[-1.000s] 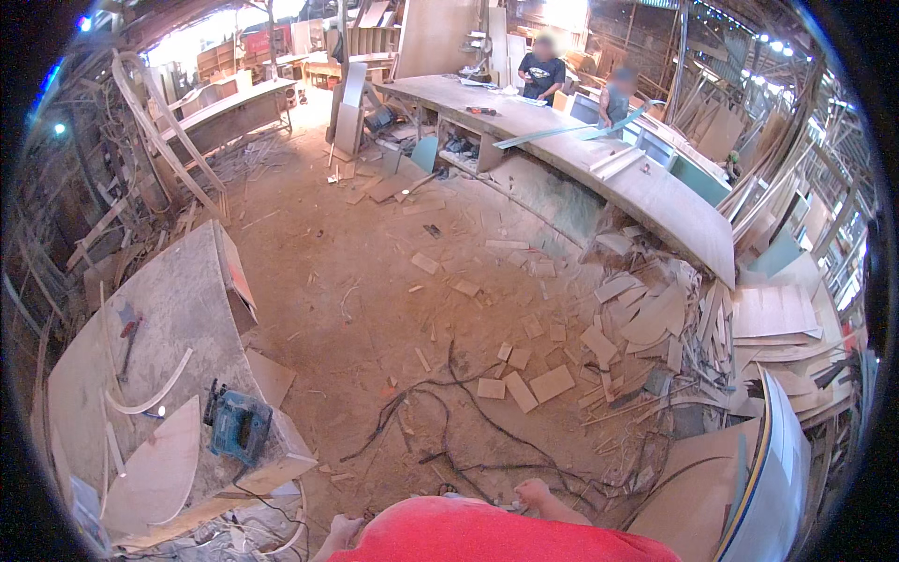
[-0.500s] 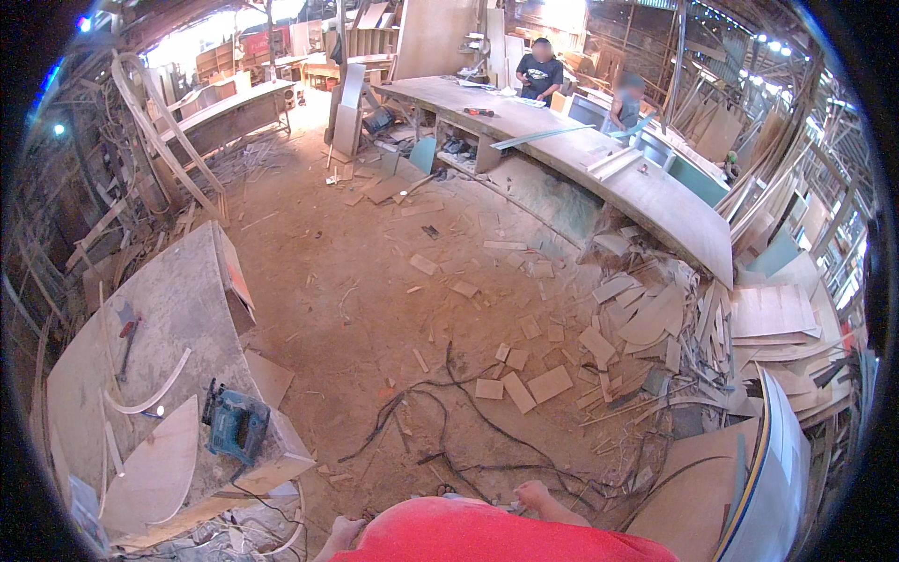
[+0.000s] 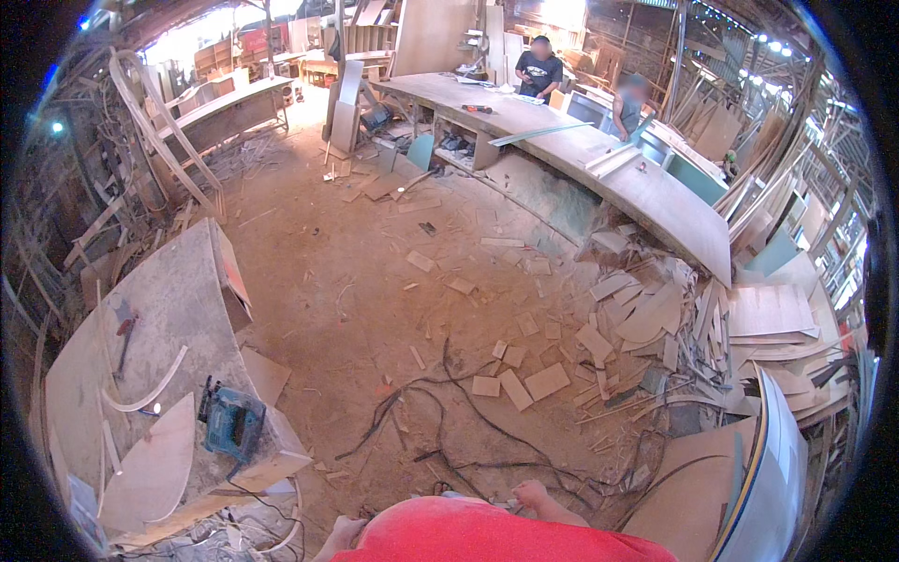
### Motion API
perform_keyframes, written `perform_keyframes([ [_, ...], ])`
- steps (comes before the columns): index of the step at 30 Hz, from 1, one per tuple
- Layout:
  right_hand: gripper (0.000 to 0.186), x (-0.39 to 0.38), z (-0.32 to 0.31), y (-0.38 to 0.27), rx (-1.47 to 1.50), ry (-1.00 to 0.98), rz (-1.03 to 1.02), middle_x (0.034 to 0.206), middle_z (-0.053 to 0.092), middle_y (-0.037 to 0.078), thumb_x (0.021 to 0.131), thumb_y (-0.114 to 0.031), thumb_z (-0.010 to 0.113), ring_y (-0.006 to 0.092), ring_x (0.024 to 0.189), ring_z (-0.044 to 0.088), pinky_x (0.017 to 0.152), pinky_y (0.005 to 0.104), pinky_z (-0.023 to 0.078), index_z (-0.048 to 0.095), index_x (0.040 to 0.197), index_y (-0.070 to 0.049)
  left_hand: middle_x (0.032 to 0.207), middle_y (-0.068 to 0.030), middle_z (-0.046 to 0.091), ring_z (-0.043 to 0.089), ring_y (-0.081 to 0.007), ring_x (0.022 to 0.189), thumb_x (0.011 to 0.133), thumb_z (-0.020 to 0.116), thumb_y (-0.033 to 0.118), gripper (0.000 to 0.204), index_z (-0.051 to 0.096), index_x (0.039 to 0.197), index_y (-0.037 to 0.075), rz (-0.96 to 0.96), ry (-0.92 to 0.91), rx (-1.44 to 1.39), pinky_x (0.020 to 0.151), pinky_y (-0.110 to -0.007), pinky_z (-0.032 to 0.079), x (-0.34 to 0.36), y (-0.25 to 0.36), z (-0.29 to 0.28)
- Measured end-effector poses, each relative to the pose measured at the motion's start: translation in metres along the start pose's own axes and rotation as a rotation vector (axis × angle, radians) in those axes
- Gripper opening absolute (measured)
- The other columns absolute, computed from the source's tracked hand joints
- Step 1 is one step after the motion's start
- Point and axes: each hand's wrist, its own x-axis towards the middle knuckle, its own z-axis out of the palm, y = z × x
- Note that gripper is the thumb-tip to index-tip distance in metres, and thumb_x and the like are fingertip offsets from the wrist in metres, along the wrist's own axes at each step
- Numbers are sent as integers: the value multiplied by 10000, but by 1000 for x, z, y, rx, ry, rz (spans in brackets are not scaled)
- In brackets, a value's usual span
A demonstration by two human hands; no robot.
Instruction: The person uses a jigsaw to cut a curved shape out of a piece of plywood on a workbench. They reposition the wood and continue cutting along the marked line.
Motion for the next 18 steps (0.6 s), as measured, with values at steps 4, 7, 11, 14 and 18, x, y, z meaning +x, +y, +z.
perform_keyframes([
  [4,353,-8,-5,-10,73,-52,61,984,783,142,906,-417,635,315,904,762,818,454,606,815,969,-120,897,-105,798,757,-209,826,770,876,397,397,833,921,33,-71,-39,-68,775,-375,598,5,-5,5],
  [7,390,-17,-19,-35,96,-75,115,863,791,101,926,-443,644,258,780,763,747,390,606,814,992,-98,888,-95,793,748,-199,816,768,883,388,399,830,925,25,-158,-61,-129,768,-380,597,7,-10,9],
  [11,386,-19,-21,-27,-1,-47,15,877,793,102,932,-455,636,275,817,768,771,398,605,815,982,-116,905,-85,787,734,-180,825,747,895,395,435,825,966,26,-182,-137,-144,767,-381,596,15,-11,17],
  [14,363,-13,-18,-33,9,-67,45,892,794,101,932,-449,645,272,829,771,773,402,607,815,979,-132,928,-90,787,732,-184,842,734,894,419,472,823,993,31,-182,-156,-133,777,-382,595,15,-17,10],
  [18,360,-2,-10,-3,-399,-13,-154,929,799,97,939,-451,642,269,864,774,789,402,610,808,974,-133,953,-103,788,736,-205,861,728,884,456,507,821,1006,37,-165,-194,-122,794,-388,595,18,0,16],
])
